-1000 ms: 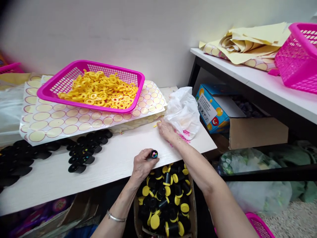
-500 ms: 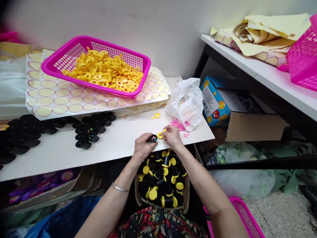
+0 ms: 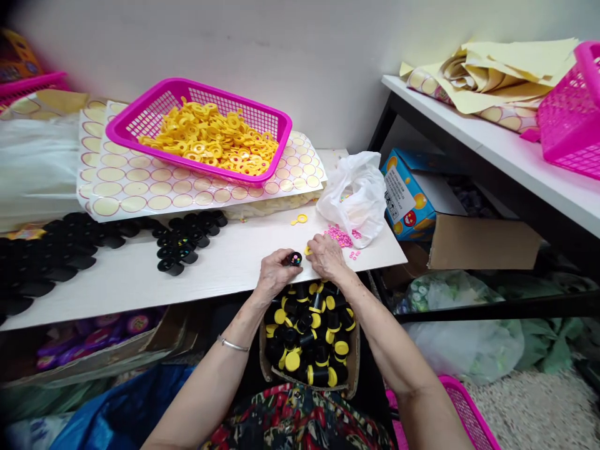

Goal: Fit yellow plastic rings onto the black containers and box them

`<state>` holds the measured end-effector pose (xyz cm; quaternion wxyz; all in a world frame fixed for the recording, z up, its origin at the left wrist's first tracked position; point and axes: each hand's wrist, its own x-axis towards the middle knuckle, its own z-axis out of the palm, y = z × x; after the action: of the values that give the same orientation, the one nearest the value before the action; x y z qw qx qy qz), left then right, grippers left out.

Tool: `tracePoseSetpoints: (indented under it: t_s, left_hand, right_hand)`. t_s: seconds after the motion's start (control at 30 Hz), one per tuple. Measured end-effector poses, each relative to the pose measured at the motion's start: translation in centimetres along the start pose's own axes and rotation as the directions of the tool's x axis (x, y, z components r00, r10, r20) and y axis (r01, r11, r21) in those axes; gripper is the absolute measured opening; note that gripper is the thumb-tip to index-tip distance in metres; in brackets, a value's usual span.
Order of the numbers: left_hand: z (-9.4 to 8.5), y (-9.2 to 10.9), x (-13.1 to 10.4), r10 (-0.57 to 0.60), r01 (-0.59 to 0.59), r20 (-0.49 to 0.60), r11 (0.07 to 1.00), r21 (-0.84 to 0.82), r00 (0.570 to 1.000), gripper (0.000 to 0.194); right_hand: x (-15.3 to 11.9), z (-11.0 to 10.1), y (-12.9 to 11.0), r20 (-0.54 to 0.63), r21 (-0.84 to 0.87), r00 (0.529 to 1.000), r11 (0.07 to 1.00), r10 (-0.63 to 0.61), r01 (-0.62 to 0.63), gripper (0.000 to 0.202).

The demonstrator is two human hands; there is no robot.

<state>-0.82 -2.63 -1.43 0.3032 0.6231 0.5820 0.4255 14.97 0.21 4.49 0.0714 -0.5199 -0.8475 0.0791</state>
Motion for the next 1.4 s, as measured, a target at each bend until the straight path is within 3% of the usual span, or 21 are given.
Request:
tracePoseSetpoints:
  t_s: [0.13, 0.23, 0.57, 0.67, 0.8, 0.9, 0.97, 1.03, 1.1, 1.2, 1.27, 1.4]
  left_hand:
    - [-0.2, 0.4, -0.1, 0.021, -0.021, 0.01, 1.0, -0.009, 1.0, 0.024]
    - [-0.3, 0.5, 0.0, 0.022, -0.022, 0.022, 1.0, -0.006, 1.0, 0.023]
    - [-0.3, 0.4, 0.2, -0.006, 0.007, 0.031, 0.999, -0.051, 1.0, 0.023]
    - [-1.0, 0.5, 0.4, -0.083, 0.095, 0.064, 0.973, -0.212, 0.994, 0.028]
    - [-1.6, 1.2, 0.6, -0.202, 0.238, 0.128, 0.839, -0.489, 0.971, 0.027]
    - [-1.3, 1.7, 0.7, -0.184, 0.22, 0.121, 0.839, -0.498, 0.976, 0.027]
    - [-0.9, 1.8, 0.6, -0.185, 0.209, 0.097, 0.87, -0.447, 0.978, 0.026]
    - [-0.6, 1.8, 0.6, -0.19, 0.206, 0.08, 0.896, -0.394, 0.978, 0.024]
    - [-0.6, 1.7, 0.6, -0.176, 0.193, 0.078, 0.915, -0.355, 0.981, 0.023]
    - [-0.7, 1.6, 0.7, -0.15, 0.167, 0.079, 0.935, -0.311, 0.986, 0.024]
    - [-0.7, 1.6, 0.7, -0.154, 0.169, 0.076, 0.94, -0.297, 0.985, 0.025]
    - [-0.5, 1.9, 0.7, -0.227, 0.234, 0.06, 0.906, -0.353, 0.972, 0.029]
  right_hand:
    - [-0.7, -0.7, -0.4, -0.116, 0.242, 0.993, 0.969, -0.019, 0.047, 0.019]
    - [-1.1, -1.2, -1.2, -0.115, 0.333, 0.99, 0.935, -0.085, 0.119, 0.018]
    - [-0.8, -1.6, -3.1, -0.023, 0.122, 0.992, 0.985, -0.123, 0.124, 0.011]
    - [-0.7, -1.3, -3.1, -0.035, 0.15, 0.994, 0.983, -0.1, 0.104, 0.011]
    - [-0.3, -0.1, -2.7, -0.07, 0.236, 0.997, 0.97, -0.033, 0.049, 0.013]
    - [-0.4, 0.9, -2.6, -0.137, 0.336, 0.99, 0.942, 0.027, 0.021, 0.014]
    - [-0.9, 1.6, -2.8, -0.223, 0.439, 0.971, 0.899, 0.091, 0.016, 0.025]
    - [-1.6, 2.2, -3.3, -0.317, 0.56, 0.922, 0.828, 0.223, -0.007, 0.042]
    - [-2.2, 2.8, -4.1, -0.316, 0.722, 0.848, 0.688, 0.426, -0.076, 0.049]
    - [-2.4, 3.5, -5.4, -0.068, 0.922, 0.764, 0.334, 0.642, -0.198, 0.044]
    - [-1.9, 3.8, -6.0, 0.075, 0.964, 0.746, 0.143, 0.662, -0.224, 0.041]
    - [-0.8, 4.1, -6.1, 0.168, 0.984, 0.746, -0.068, 0.644, -0.163, 0.032]
